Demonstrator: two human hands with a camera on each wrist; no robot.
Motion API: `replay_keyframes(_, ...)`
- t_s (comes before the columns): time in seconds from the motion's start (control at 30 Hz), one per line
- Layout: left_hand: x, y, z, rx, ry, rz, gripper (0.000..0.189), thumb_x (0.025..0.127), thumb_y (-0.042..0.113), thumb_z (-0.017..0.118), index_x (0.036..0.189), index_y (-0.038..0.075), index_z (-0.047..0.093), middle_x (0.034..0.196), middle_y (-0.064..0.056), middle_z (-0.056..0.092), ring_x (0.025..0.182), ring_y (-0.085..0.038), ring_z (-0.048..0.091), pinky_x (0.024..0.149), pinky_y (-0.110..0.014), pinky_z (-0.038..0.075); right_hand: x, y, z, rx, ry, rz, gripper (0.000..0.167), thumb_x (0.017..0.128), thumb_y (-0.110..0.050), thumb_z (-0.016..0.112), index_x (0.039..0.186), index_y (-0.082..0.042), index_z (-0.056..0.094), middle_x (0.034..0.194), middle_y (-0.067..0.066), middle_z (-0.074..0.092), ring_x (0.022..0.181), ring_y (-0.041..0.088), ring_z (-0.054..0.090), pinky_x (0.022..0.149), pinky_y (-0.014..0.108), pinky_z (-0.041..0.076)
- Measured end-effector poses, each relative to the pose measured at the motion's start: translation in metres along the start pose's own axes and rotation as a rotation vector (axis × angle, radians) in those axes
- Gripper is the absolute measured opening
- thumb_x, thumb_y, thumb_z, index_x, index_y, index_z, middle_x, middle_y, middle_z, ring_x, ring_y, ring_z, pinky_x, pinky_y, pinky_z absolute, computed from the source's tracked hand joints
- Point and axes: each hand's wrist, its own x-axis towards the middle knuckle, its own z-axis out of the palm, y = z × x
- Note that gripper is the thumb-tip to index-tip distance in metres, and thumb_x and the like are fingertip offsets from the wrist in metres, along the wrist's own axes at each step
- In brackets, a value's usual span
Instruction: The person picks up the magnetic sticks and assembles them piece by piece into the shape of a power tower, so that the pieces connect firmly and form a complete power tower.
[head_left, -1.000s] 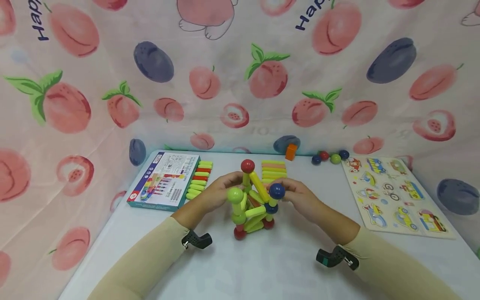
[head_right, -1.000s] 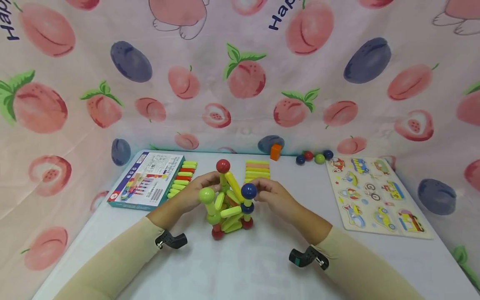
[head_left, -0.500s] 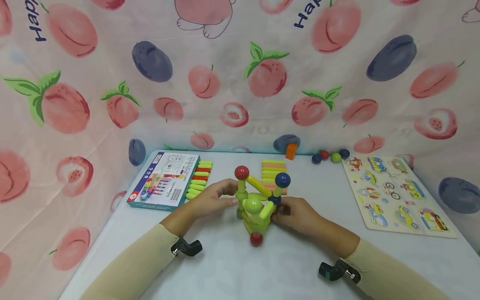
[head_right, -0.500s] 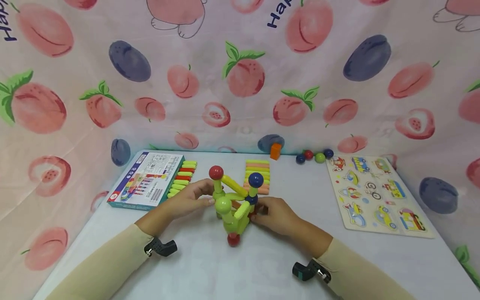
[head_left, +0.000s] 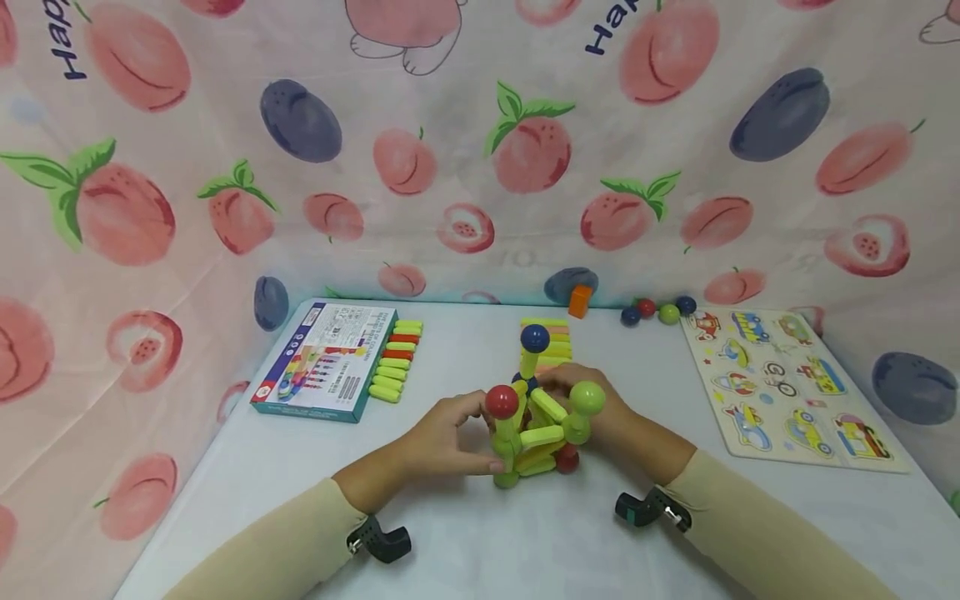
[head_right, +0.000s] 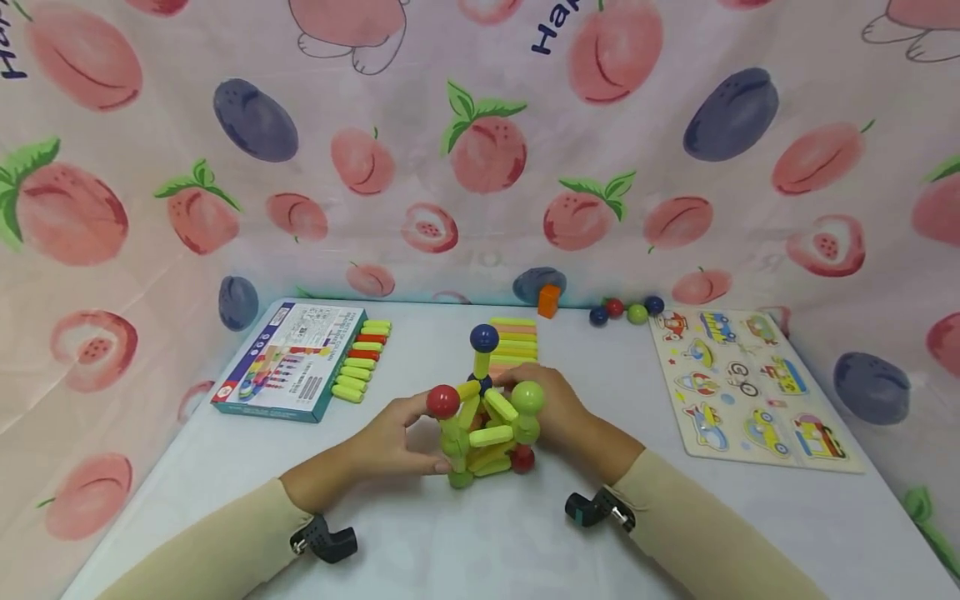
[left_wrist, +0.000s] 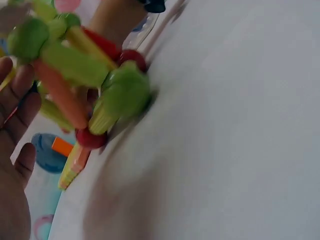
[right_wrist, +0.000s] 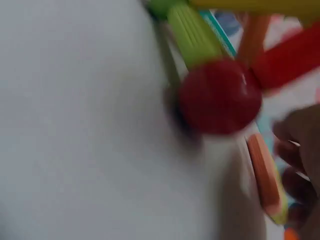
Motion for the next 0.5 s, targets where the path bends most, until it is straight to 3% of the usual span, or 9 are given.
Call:
replay_keyframes(0.1, 0.013, -0.003, -0.007, -0.108, 0.056, 0.015, 0.027, 0.097, 0.012, 0.062, 0.123, 0.005, 0.061, 0.112, -0.008, 0.067, 0.11, -0.024, 0.06, 0.102, -0.05, 0.047, 0.006, 0.005, -0.008, -0.344, 0.09, -0.041, 0.03, 0.097, -0.015, 0.079, 0.127, -0.016, 0.079, 0.105, 0.0, 0.068, 0.094, 0.019, 0.063, 0.083, 0.033, 0.055)
replay_keyframes(0.17, 0.027, -0.001, -0.013, -0.181, 0.062, -0.025, 0.031, 0.105, 0.01, 0.05, 0.134, 0.003, 0.058, 0.123, -0.012, 0.064, 0.12, -0.029, 0.058, 0.109, -0.052, 0.045, 0.01, 0.007, -0.013, -0.483, 0.058, -0.038, 0.034, 0.095, -0.018, 0.083, 0.129, -0.015, 0.078, 0.102, 0.0, 0.066, 0.092, 0.02, 0.062, 0.082, 0.037, 0.055)
replay_keyframes(0.3, 0.057, 0.006, -0.018, -0.213, -0.056, -0.155, 0.046, 0.116, 0.02, 0.042, 0.161, 0.011, 0.043, 0.152, -0.009, 0.055, 0.143, -0.029, 0.048, 0.121, -0.053, 0.037, 0.014, 0.007, -0.018, -0.513, -0.063, 0.031, 0.035, 0.098, -0.025, 0.081, 0.13, -0.011, 0.077, 0.098, 0.0, 0.065, 0.087, 0.019, 0.062, 0.08, 0.038, 0.055)
replay_keyframes(0.4, 0.07, 0.009, -0.02, -0.148, -0.116, -0.177, 0.044, 0.115, 0.019, 0.046, 0.157, 0.009, 0.049, 0.149, -0.009, 0.059, 0.14, -0.026, 0.052, 0.118, -0.049, 0.041, 0.015, 0.007, -0.02, -0.501, -0.084, 0.048, 0.027, 0.098, -0.025, 0.08, 0.12, -0.01, 0.079, 0.094, -0.002, 0.066, 0.087, 0.018, 0.061, 0.082, 0.038, 0.055)
replay_keyframes(0.5, 0.075, 0.008, -0.021, -0.082, -0.111, -0.147, 0.036, 0.112, 0.013, 0.052, 0.147, 0.006, 0.058, 0.137, -0.009, 0.067, 0.131, -0.024, 0.057, 0.111, -0.044, 0.045, 0.016, 0.005, -0.023, -0.546, -0.109, 0.048, 0.014, 0.096, -0.022, 0.081, 0.106, -0.013, 0.077, 0.091, -0.004, 0.067, 0.086, 0.019, 0.061, 0.084, 0.04, 0.055)
